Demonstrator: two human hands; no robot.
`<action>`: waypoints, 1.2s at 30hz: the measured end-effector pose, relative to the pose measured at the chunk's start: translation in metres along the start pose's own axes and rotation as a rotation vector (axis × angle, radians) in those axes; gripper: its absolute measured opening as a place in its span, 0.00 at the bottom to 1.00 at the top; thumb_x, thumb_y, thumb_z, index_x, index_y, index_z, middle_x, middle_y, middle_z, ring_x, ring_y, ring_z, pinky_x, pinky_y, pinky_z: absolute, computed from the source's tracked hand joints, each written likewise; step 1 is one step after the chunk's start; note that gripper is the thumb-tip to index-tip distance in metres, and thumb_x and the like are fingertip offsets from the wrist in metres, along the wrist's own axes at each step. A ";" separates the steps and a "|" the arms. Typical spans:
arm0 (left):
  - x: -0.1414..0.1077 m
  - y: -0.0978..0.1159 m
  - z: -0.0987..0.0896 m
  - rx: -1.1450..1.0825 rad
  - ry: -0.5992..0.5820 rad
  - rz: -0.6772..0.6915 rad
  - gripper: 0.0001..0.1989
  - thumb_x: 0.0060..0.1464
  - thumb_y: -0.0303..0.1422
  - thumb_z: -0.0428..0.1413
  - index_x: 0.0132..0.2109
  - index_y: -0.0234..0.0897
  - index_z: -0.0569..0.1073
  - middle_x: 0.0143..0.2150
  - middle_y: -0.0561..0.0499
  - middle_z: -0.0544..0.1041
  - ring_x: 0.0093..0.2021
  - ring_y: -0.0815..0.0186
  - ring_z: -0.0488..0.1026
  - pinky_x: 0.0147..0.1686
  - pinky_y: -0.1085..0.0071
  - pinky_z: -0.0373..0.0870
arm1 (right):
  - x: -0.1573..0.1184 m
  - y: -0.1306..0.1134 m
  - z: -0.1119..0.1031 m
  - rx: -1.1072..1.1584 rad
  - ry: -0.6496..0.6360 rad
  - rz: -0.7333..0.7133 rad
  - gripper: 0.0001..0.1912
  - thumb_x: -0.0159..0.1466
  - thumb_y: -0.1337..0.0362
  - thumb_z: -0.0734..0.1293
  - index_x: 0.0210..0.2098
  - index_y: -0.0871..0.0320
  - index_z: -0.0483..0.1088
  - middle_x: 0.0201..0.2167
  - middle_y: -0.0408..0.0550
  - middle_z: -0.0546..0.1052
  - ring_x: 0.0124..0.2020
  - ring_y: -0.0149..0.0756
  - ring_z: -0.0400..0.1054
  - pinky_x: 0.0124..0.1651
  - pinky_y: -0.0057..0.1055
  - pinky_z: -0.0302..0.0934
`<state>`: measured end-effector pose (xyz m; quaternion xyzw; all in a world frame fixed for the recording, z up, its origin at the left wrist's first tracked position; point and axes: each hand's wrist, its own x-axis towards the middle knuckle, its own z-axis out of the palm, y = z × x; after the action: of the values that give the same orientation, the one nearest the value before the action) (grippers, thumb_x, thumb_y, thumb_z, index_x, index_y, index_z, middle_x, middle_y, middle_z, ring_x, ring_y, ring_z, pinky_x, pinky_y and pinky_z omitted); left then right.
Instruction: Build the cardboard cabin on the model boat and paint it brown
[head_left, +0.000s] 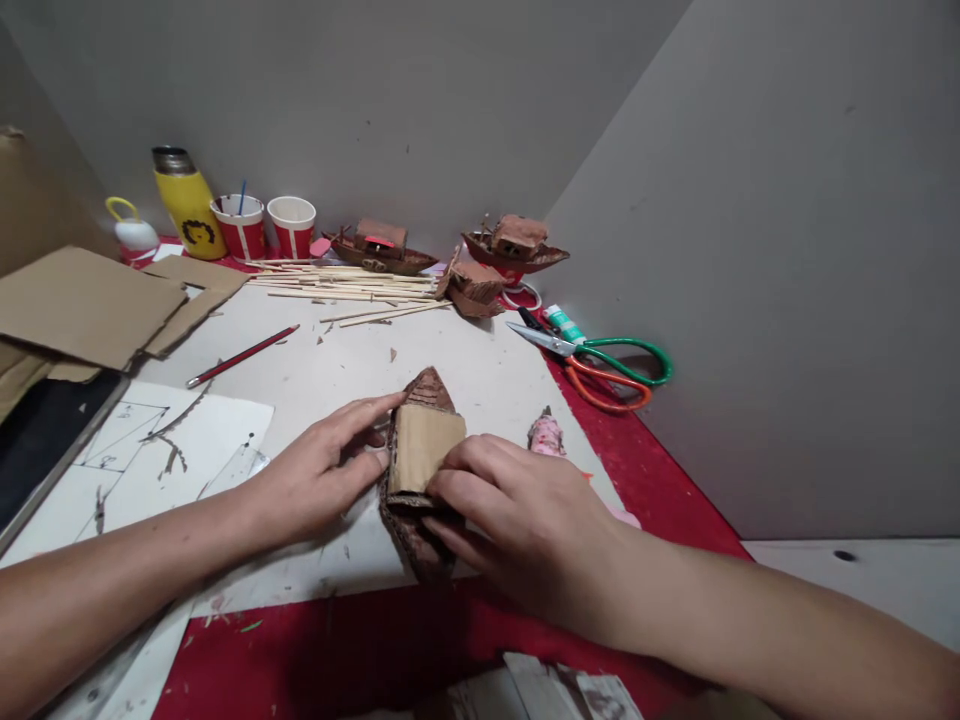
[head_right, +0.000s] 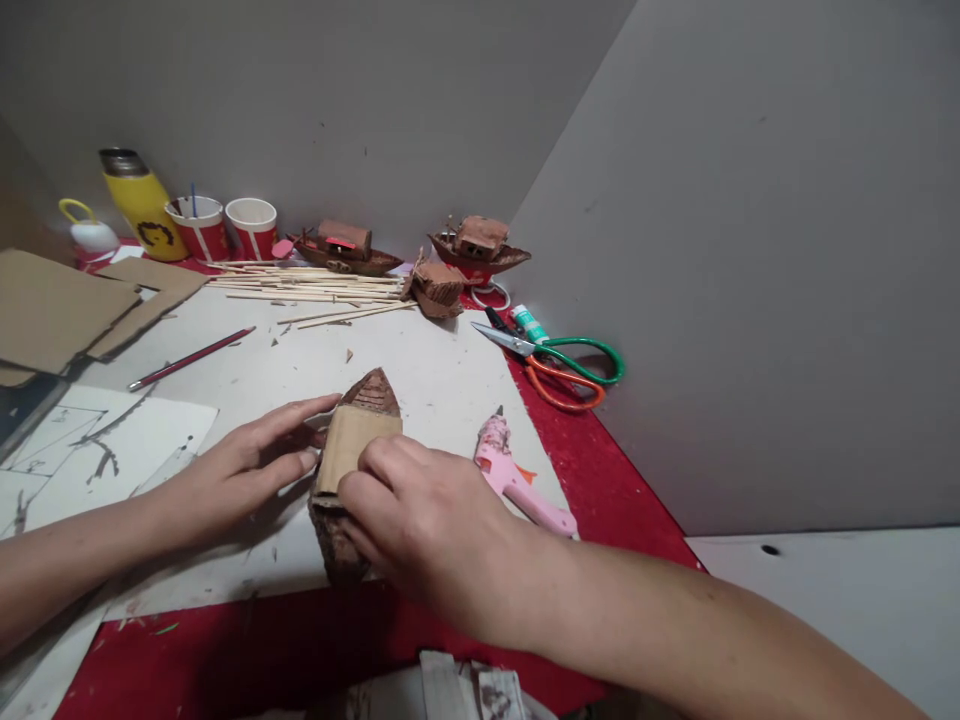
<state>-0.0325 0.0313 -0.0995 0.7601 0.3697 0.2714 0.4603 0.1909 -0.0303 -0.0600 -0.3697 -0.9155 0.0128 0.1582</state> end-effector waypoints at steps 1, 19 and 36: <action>0.000 -0.001 0.000 0.012 -0.006 0.006 0.30 0.58 0.31 0.53 0.68 0.41 0.67 0.69 0.45 0.69 0.66 0.53 0.68 0.67 0.54 0.61 | 0.002 0.000 0.002 -0.008 0.014 -0.013 0.09 0.71 0.67 0.63 0.33 0.58 0.70 0.31 0.47 0.72 0.31 0.35 0.63 0.31 0.32 0.53; 0.001 -0.004 0.005 0.030 -0.069 -0.031 0.35 0.52 0.27 0.50 0.68 0.40 0.62 0.60 0.45 0.76 0.54 0.56 0.73 0.60 0.56 0.66 | 0.016 -0.005 0.004 0.066 -0.093 -0.050 0.12 0.69 0.73 0.60 0.30 0.59 0.69 0.28 0.46 0.71 0.29 0.36 0.61 0.31 0.32 0.54; -0.015 0.019 -0.009 -0.136 -0.158 -0.165 0.51 0.53 0.44 0.65 0.75 0.46 0.46 0.68 0.35 0.67 0.65 0.46 0.68 0.62 0.50 0.65 | -0.048 0.010 -0.007 0.385 0.213 0.443 0.21 0.66 0.61 0.69 0.57 0.53 0.64 0.48 0.53 0.77 0.45 0.41 0.75 0.43 0.38 0.72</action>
<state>-0.0421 0.0175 -0.0794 0.7131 0.3742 0.1966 0.5593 0.2320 -0.0562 -0.0682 -0.5230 -0.7716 0.1812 0.3134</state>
